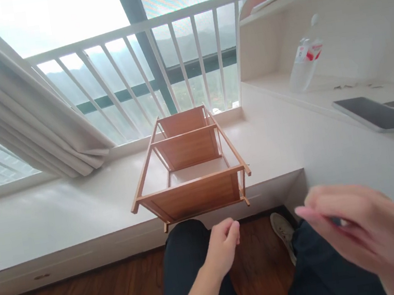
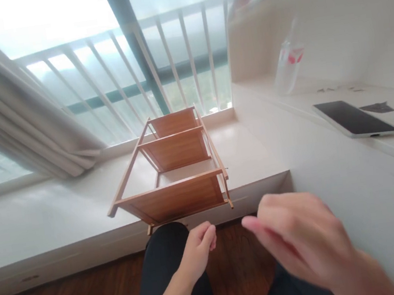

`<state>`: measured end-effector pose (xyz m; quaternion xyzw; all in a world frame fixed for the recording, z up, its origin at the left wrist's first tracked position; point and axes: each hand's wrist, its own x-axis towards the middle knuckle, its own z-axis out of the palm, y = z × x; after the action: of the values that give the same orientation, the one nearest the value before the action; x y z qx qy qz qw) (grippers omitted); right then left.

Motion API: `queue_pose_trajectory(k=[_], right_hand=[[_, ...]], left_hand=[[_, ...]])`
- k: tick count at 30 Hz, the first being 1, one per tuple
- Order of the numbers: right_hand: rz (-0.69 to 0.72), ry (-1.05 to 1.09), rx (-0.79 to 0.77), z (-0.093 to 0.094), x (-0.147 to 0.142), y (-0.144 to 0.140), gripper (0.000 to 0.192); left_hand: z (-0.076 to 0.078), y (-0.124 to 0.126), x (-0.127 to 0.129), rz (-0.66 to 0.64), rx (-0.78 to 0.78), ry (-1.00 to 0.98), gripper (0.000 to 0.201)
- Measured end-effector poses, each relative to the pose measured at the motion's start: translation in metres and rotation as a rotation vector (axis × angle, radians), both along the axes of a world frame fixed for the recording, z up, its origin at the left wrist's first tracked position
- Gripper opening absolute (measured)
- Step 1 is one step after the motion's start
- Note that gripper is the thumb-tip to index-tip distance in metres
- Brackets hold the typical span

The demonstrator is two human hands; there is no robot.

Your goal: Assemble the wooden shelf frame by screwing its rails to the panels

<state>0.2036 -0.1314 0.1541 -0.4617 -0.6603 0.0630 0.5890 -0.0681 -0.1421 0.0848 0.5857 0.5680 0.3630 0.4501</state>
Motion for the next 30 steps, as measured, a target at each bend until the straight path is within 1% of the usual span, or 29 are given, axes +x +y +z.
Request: queue_pose_trajectory(k=[1,2,3,5,7,8,9,11,13,16,21,30], right_hand=[[0.019,-0.040,-0.076,-0.001,-0.002,0.019,0.040],[0.022,-0.056,-0.159,-0.007,-0.003,0.036,0.041],[0.020,-0.038,-0.210,-0.018,-0.005,0.050,0.045],[0.009,-0.007,-0.280,-0.049,-0.006,0.070,0.050],[-0.007,0.022,-0.354,-0.082,-0.005,0.078,0.050],[-0.002,0.024,-0.402,-0.096,-0.004,0.079,0.049],[0.006,0.026,-0.438,-0.107,-0.003,0.080,0.048],[0.050,0.014,-0.499,-0.118,-0.004,0.080,0.045],[0.112,-0.006,-0.546,-0.120,-0.007,0.082,0.044],[0.187,-0.024,-0.600,-0.118,-0.015,0.092,0.043],[0.233,0.000,-0.648,-0.118,-0.022,0.106,0.044],[0.324,0.025,-0.720,-0.121,-0.028,0.110,0.042]], left_hand=[[-0.002,0.001,0.002,-0.036,-0.028,0.019,0.055],[-0.003,0.003,0.003,-0.064,-0.052,0.037,0.054],[-0.003,0.004,0.005,-0.084,-0.075,0.053,0.053],[-0.005,0.007,0.007,-0.107,-0.117,0.076,0.052],[-0.008,0.010,0.007,-0.118,-0.153,0.092,0.052],[-0.011,0.012,0.007,-0.122,-0.167,0.098,0.053],[-0.013,0.014,0.007,-0.124,-0.179,0.104,0.053],[-0.017,0.018,0.008,-0.128,-0.201,0.110,0.054],[-0.021,0.023,0.009,-0.134,-0.219,0.108,0.054],[-0.023,0.029,0.012,-0.140,-0.237,0.101,0.054],[-0.026,0.033,0.016,-0.152,-0.269,0.093,0.053],[-0.029,0.034,0.017,-0.152,-0.298,0.098,0.053]])
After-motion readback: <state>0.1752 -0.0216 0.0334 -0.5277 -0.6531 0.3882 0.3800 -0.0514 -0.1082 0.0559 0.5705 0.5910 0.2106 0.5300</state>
